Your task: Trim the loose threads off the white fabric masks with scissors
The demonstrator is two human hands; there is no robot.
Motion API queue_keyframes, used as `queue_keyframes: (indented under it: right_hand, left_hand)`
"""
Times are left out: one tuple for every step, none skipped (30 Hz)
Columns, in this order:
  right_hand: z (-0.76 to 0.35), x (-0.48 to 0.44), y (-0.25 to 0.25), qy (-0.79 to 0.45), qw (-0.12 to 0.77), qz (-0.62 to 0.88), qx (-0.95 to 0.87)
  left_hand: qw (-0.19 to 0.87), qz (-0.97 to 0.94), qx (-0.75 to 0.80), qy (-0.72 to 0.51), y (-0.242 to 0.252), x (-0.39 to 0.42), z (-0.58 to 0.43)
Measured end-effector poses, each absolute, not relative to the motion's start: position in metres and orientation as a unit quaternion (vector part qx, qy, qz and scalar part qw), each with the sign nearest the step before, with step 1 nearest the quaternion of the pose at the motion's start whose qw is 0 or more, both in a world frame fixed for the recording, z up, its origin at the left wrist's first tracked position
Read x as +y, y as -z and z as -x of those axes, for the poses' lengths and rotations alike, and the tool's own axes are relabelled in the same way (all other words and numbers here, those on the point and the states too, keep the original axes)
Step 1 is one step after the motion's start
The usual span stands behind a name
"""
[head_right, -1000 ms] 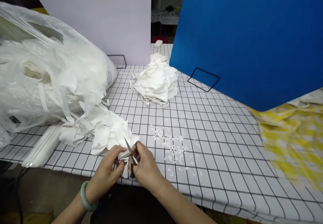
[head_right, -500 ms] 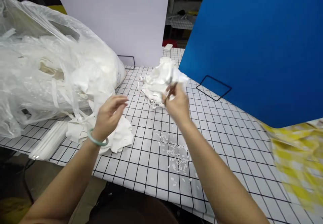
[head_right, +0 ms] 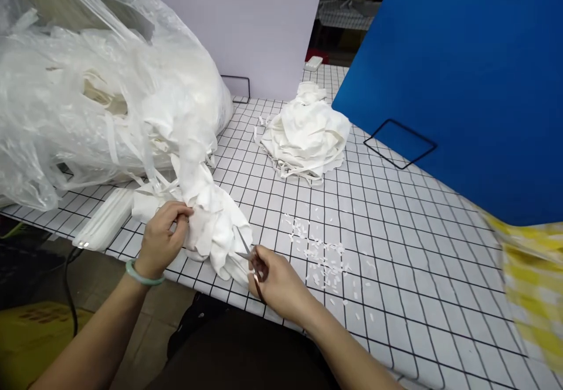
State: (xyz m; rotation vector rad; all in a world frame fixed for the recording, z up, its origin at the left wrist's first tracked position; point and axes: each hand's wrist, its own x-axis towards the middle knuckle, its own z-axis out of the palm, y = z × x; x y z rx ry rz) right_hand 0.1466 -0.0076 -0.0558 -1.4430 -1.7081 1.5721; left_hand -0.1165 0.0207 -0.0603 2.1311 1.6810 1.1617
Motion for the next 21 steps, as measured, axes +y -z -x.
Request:
queue_keyframes:
  right_hand:
    - [-0.153, -0.02, 0.055, -0.589, 0.205, 0.519, -0.585]
    - [-0.158, -0.031, 0.056, -0.607, 0.209, 0.523, -0.561]
    - [-0.162, -0.041, 0.057, -0.618, 0.212, 0.529, -0.542]
    - [-0.165, -0.048, 0.059, -0.624, 0.215, 0.536, -0.526]
    - [-0.167, -0.054, 0.061, -0.626, 0.213, 0.543, -0.517]
    - [-0.169, -0.059, 0.063, -0.623, 0.208, 0.551, -0.515]
    - [-0.17, -0.062, 0.066, -0.616, 0.201, 0.559, -0.518]
    - [-0.17, -0.064, 0.069, -0.606, 0.197, 0.567, -0.522]
    - [-0.169, -0.064, 0.072, -0.595, 0.203, 0.575, -0.524]
    - [-0.168, -0.063, 0.075, -0.581, 0.223, 0.583, -0.523]
    - [-0.166, -0.06, 0.077, -0.565, 0.258, 0.59, -0.516]
    - [-0.163, -0.056, 0.077, -0.548, 0.306, 0.594, -0.503]
    - [-0.16, -0.051, 0.077, -0.531, 0.357, 0.595, -0.486]
    - [-0.156, -0.044, 0.075, -0.52, 0.401, 0.59, -0.47]
    - [-0.152, -0.037, 0.073, -0.518, 0.43, 0.582, -0.456]
    - [-0.147, -0.03, 0.07, -0.526, 0.443, 0.572, -0.447]
    - [-0.143, -0.024, 0.069, -0.541, 0.441, 0.564, -0.441]
    - [-0.138, -0.019, 0.068, -0.558, 0.432, 0.557, -0.437]
    - [-0.135, -0.014, 0.068, -0.571, 0.421, 0.553, -0.436]
    - [-0.132, -0.011, 0.07, -0.577, 0.413, 0.552, -0.437]
    - [-0.13, -0.008, 0.072, -0.578, 0.407, 0.554, -0.44]
  left_hand:
    - [0.083, -0.73, 0.555, -0.391, 0.059, 0.015, 0.112]
    - [0.073, -0.739, 0.546, -0.388, 0.058, 0.011, 0.108]
    - [0.066, -0.747, 0.54, -0.381, 0.058, 0.008, 0.104]
    - [0.061, -0.756, 0.539, -0.367, 0.058, 0.006, 0.101]
    - [0.064, -0.764, 0.541, -0.347, 0.058, 0.006, 0.099]
    - [0.073, -0.769, 0.544, -0.327, 0.058, 0.006, 0.098]
    - [0.087, -0.771, 0.547, -0.313, 0.058, 0.007, 0.097]
    - [0.098, -0.771, 0.547, -0.311, 0.057, 0.007, 0.097]
    - [0.101, -0.768, 0.543, -0.323, 0.057, 0.007, 0.094]
    - [0.096, -0.767, 0.534, -0.342, 0.056, 0.004, 0.09]
    - [0.086, -0.77, 0.517, -0.364, 0.056, 0.001, 0.084]
    - [0.074, -0.777, 0.496, -0.381, 0.056, -0.004, 0.075]
    - [0.072, -0.787, 0.473, -0.39, 0.058, -0.01, 0.064]
    - [0.082, -0.799, 0.451, -0.388, 0.06, -0.016, 0.053]
    - [0.104, -0.812, 0.432, -0.38, 0.064, -0.022, 0.042]
    - [0.135, -0.822, 0.414, -0.367, 0.067, -0.027, 0.032]
    - [0.169, -0.831, 0.396, -0.352, 0.071, -0.032, 0.024]
    - [0.203, -0.838, 0.377, -0.339, 0.074, -0.037, 0.019]
    - [0.236, -0.844, 0.355, -0.325, 0.075, -0.041, 0.017]
    - [0.27, -0.847, 0.333, -0.314, 0.075, -0.044, 0.019]
    - [0.304, -0.847, 0.313, -0.303, 0.073, -0.045, 0.024]
